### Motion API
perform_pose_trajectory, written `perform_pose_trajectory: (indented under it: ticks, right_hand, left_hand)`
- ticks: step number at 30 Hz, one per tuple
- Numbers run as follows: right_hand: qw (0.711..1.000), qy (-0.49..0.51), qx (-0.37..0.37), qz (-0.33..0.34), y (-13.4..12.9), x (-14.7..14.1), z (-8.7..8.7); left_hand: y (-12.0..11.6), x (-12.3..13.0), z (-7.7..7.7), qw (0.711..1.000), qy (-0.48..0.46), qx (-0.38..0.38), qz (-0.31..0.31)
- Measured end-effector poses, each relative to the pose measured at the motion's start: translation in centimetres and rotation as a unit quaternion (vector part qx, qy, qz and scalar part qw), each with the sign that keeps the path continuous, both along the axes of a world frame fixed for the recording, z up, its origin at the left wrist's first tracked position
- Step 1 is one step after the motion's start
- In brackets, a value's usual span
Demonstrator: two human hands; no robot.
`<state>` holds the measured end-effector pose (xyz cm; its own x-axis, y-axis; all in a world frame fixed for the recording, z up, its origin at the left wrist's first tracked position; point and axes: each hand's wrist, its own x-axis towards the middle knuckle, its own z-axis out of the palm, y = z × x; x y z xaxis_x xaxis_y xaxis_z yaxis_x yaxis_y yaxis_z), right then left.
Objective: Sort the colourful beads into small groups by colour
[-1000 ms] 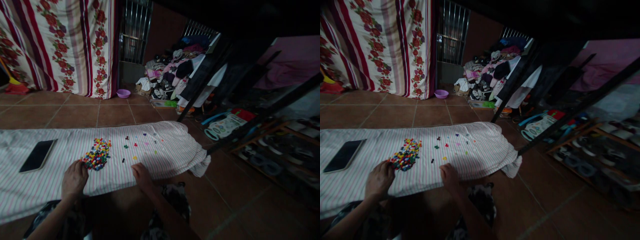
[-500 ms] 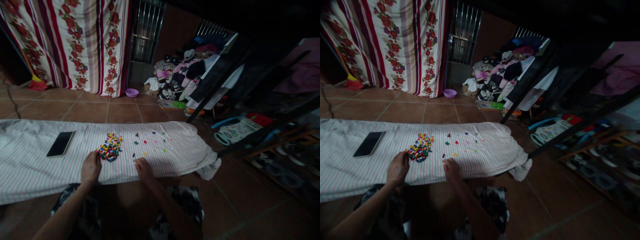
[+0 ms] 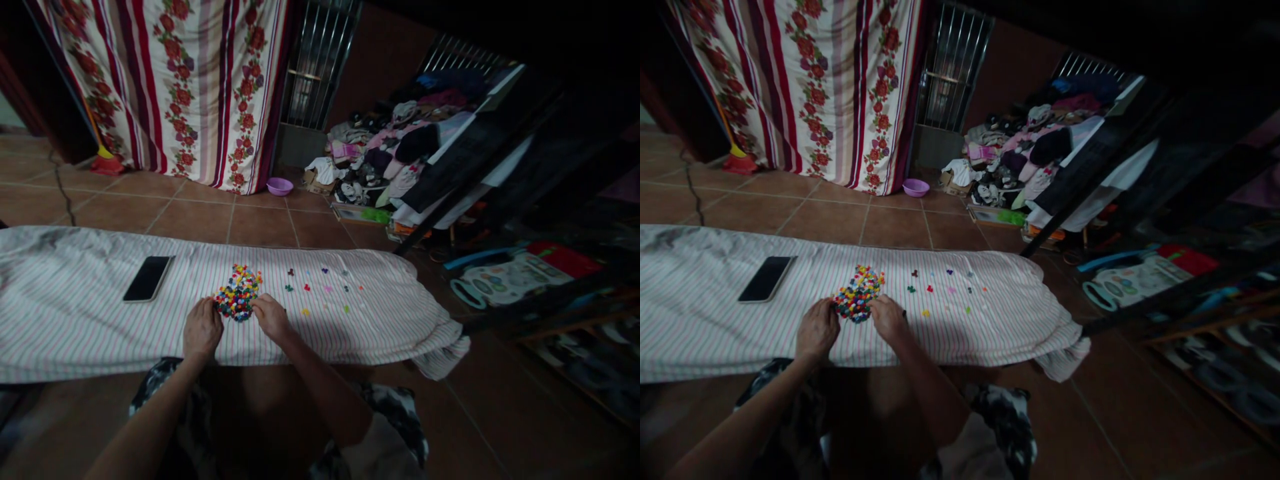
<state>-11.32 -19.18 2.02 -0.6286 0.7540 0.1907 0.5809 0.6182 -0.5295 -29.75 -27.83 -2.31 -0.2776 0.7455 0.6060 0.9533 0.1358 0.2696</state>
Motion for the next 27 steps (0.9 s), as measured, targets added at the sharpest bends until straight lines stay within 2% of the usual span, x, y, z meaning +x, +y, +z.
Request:
perform_pose_trajectory:
  ticks: [6,12,21,25,27]
  right_hand:
    - [0.997,-0.079,-0.008,-0.008,0.9,-3.5,0.6]
    - [0.992,-0.123,-0.012,-0.032,0.9,-4.6,0.4]
    - [0.999,-0.024,-0.025,-0.025,1.1,-3.4,1.1]
    - [0.998,0.048,-0.032,-0.039,3.1,-1.6,0.5]
    - [0.994,0.081,-0.025,-0.068,4.7,0.1,0.0]
  left_hand:
    - [0.1,0.1,0.0,1.000,-0.004,-0.012,0.008]
    - [0.0,0.1,0.0,1.000,0.011,-0.009,0.006]
    - [0.1,0.1,0.2,1.000,0.021,0.000,0.000]
    - [0.0,0.2,0.2,1.000,0.008,-0.001,-0.003]
    - [-0.1,0.2,0.2,1.000,0.000,-0.002,-0.005]
